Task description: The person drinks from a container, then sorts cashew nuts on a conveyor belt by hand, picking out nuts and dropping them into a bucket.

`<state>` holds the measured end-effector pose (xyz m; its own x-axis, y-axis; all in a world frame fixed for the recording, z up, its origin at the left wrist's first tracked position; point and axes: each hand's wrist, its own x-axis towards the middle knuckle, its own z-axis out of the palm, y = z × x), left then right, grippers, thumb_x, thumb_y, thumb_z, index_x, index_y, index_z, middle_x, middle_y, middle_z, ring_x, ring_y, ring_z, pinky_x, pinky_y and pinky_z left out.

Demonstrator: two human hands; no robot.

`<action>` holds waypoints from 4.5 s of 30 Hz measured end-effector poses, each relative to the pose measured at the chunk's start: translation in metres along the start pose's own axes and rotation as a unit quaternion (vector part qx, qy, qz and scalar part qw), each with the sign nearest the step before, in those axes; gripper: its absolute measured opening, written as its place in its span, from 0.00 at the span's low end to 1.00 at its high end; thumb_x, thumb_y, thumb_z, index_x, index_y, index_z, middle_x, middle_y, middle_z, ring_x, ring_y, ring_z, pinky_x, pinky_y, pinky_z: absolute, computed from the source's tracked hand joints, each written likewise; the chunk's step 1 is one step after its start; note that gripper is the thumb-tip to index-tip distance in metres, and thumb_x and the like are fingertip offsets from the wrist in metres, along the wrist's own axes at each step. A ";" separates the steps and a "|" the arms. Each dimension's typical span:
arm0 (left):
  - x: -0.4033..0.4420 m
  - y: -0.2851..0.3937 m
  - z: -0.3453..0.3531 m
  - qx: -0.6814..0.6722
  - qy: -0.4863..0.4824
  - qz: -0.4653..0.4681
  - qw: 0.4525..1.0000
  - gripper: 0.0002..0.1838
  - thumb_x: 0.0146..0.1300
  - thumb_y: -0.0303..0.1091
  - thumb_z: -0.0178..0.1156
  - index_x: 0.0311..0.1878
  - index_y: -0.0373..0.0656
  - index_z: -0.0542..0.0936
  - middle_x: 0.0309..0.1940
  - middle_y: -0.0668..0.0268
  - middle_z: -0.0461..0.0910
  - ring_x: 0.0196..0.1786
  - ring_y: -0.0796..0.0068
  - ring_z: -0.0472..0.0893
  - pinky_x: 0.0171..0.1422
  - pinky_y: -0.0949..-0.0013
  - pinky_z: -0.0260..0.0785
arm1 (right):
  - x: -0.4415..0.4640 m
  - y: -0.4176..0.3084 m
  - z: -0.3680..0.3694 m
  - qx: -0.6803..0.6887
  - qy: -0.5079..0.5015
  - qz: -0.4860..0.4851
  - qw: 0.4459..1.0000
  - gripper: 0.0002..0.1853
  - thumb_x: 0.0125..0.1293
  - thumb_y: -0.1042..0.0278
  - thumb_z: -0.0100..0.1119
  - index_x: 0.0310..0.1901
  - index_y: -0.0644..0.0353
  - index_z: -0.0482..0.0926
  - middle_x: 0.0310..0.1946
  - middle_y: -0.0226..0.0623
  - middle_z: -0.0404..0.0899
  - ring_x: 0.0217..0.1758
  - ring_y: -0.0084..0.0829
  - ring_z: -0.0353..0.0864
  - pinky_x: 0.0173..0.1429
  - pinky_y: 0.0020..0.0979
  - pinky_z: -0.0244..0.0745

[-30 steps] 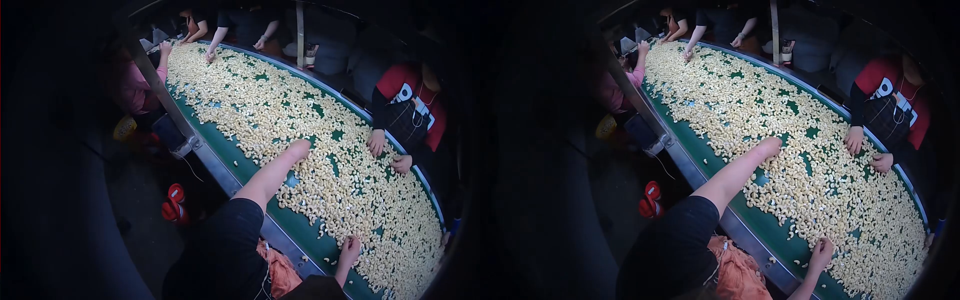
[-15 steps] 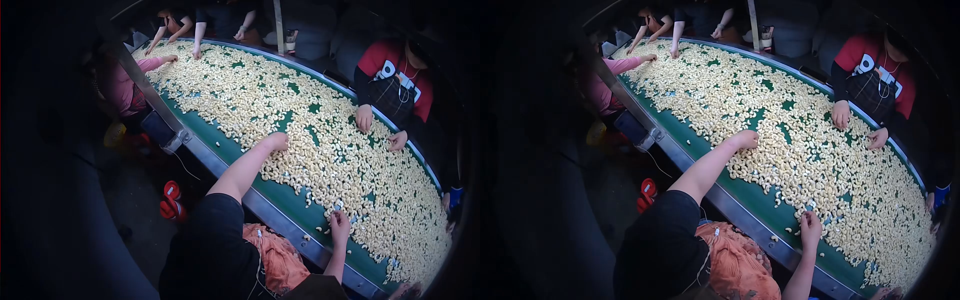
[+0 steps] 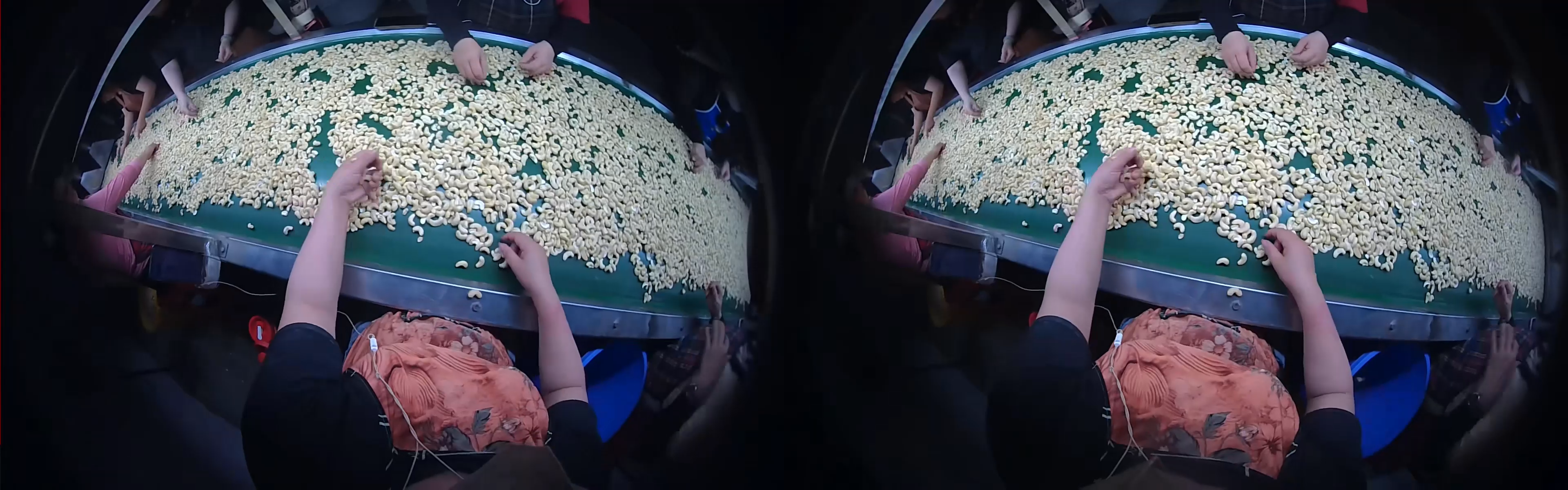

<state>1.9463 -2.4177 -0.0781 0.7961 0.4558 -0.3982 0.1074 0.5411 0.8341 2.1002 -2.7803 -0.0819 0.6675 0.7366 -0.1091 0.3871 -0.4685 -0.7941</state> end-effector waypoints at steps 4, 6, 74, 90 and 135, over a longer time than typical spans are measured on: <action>0.015 -0.020 0.096 0.353 0.029 0.065 0.933 0.08 0.59 0.38 0.57 0.35 0.43 0.77 0.22 0.67 0.77 0.24 0.76 0.75 0.26 0.72 0.66 | 0.007 -0.003 0.001 0.069 -0.066 0.005 0.995 0.11 0.56 0.65 0.59 0.39 0.60 0.78 0.19 0.33 0.73 0.22 0.24 0.70 0.28 0.26 0.66; 0.022 -0.052 0.106 0.595 0.019 0.190 0.781 0.08 0.59 0.37 0.56 0.36 0.43 0.77 0.24 0.65 0.77 0.24 0.75 0.75 0.30 0.71 0.67 | 0.016 -0.010 -0.006 0.078 -0.053 0.005 0.996 0.12 0.57 0.65 0.59 0.41 0.60 0.78 0.19 0.33 0.73 0.22 0.25 0.71 0.29 0.26 0.66; 0.051 -0.145 0.387 0.221 -0.193 -0.061 0.954 0.09 0.56 0.37 0.59 0.35 0.41 0.75 0.23 0.70 0.73 0.22 0.81 0.69 0.23 0.76 0.60 | -0.033 0.180 -0.242 -0.056 0.199 0.049 0.977 0.12 0.58 0.64 0.53 0.41 0.57 0.78 0.34 0.42 0.74 0.39 0.42 0.75 0.42 0.39 0.71; 0.016 -0.219 0.498 0.617 -0.179 0.233 0.730 0.10 0.58 0.33 0.57 0.40 0.39 0.79 0.34 0.57 0.80 0.35 0.61 0.79 0.40 0.65 0.70 | -0.092 0.247 -0.333 -0.021 0.264 0.069 0.962 0.16 0.55 0.64 0.58 0.45 0.59 0.78 0.28 0.40 0.76 0.32 0.35 0.76 0.39 0.34 0.71; 0.032 -0.265 0.673 -0.056 -0.174 -0.255 0.950 0.09 0.64 0.38 0.52 0.32 0.44 0.70 0.24 0.71 0.67 0.19 0.84 0.61 0.20 0.80 0.53 | -0.170 0.436 -0.572 0.123 0.415 0.202 0.879 0.11 0.61 0.62 0.54 0.36 0.60 0.81 0.27 0.33 0.79 0.29 0.26 0.76 0.36 0.26 0.70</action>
<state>2.3445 -3.0219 -0.0551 0.8085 -0.1355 -0.5726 0.4828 0.7091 0.5139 2.5195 -3.3888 -0.0681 0.9923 -0.1221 -0.0187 -0.0682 -0.4154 -0.9071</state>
